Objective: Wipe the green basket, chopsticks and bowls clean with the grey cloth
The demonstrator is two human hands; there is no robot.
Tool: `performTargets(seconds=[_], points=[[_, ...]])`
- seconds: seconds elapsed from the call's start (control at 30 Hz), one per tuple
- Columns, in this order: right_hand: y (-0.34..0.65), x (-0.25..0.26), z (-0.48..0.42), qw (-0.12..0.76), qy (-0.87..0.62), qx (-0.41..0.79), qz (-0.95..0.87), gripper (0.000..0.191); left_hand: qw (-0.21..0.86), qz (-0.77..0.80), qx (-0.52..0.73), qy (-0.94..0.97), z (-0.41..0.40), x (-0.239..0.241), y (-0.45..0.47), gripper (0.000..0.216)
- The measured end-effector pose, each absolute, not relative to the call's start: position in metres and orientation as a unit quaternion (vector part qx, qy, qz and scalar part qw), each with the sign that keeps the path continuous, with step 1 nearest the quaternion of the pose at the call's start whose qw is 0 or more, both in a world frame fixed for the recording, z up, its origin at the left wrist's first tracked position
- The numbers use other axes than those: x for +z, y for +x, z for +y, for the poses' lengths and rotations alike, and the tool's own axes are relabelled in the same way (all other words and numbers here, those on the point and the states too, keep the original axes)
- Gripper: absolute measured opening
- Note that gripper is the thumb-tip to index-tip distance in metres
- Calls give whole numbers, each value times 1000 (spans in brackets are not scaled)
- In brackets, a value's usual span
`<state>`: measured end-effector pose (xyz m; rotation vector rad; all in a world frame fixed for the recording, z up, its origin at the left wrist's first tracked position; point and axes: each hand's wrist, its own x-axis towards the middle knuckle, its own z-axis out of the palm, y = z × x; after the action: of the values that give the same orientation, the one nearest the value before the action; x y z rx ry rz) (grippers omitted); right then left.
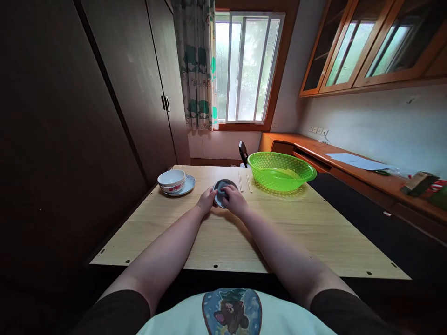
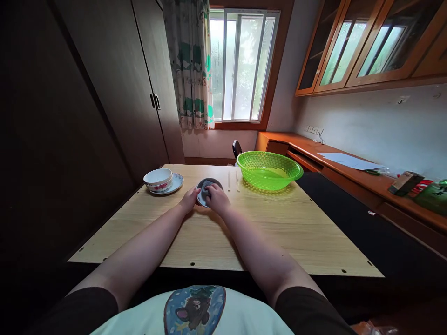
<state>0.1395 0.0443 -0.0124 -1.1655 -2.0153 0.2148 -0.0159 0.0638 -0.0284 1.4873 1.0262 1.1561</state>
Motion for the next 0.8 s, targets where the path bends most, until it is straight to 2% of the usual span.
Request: performTargets(seconds=[0.13,0.23,0.37,0.47,0.53,0.63,0.73,0.8], points=[[133,-15,41,302,-423,128,-845,21,470,412,463,628,62,-28,-15,33],[133,-11,41,263,-476,124,-830,22,465,410,458,636,61,-26,-15,33],[133,-6,40,280,-569,56,-771,41,455,414,457,642,60,-22,-15,34],[129,-5,37,303,-522,71,-794,45,446,411,457,650,59,-20,-16,34],[128,-5,35,300,-475,102,-821,40,440,410,458,654,59,-20,-16,32],[129,-4,36,235,-457,135,-847,24,429,415,463,655,61,-23,-18,31],[132,-5,40,173,-521,96,-830,17,418,428,466,652,64,-24,-20,33],[132,-9,43,178,-554,52,-812,19,400,435,461,662,65,-23,-21,38]])
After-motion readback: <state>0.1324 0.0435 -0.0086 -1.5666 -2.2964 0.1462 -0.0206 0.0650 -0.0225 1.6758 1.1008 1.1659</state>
